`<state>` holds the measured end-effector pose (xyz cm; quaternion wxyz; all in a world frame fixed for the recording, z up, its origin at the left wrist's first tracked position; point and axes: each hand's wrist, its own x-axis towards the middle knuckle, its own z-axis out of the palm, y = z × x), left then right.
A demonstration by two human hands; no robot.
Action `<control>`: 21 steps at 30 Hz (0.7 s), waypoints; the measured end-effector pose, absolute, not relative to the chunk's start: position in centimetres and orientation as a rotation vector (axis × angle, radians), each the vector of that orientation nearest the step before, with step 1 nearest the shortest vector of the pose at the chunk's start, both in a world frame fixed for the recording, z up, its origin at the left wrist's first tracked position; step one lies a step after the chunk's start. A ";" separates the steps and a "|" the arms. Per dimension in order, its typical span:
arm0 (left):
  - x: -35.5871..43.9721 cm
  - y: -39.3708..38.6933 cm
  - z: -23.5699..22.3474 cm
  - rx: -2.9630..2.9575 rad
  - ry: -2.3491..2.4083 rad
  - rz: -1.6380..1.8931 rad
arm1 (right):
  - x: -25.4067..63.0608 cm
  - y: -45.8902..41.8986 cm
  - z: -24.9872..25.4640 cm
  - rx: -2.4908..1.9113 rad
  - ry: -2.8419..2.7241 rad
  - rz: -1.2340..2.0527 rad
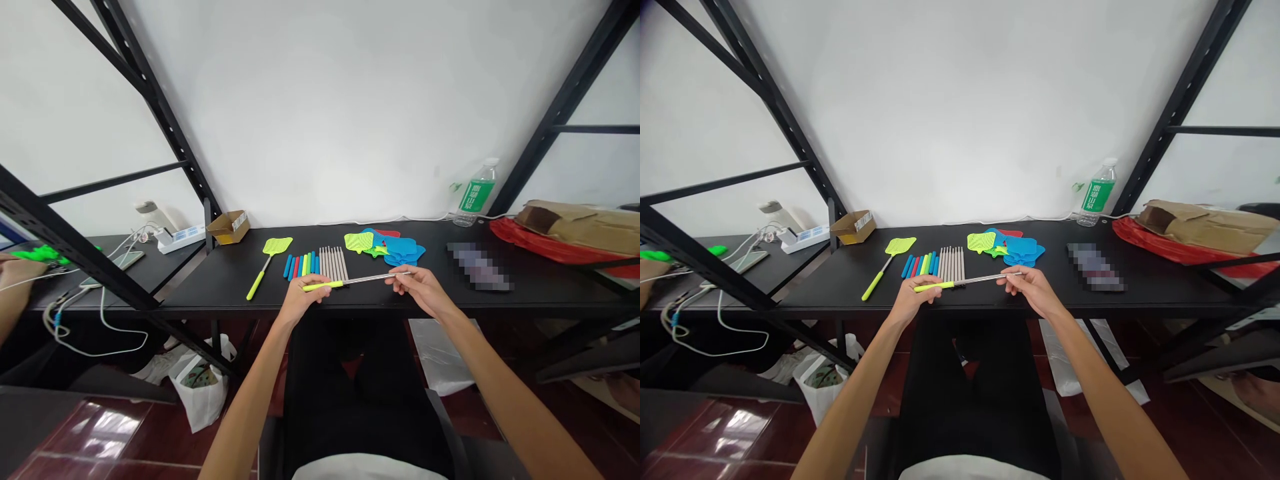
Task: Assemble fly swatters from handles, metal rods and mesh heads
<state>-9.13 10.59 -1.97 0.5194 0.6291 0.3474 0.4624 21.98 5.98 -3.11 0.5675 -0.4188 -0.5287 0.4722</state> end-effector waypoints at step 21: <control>-9.1 10.5 -1.9 1.504 0.820 1.099 | 21.7 6.1 -3.3 -1.011 -1.258 1.048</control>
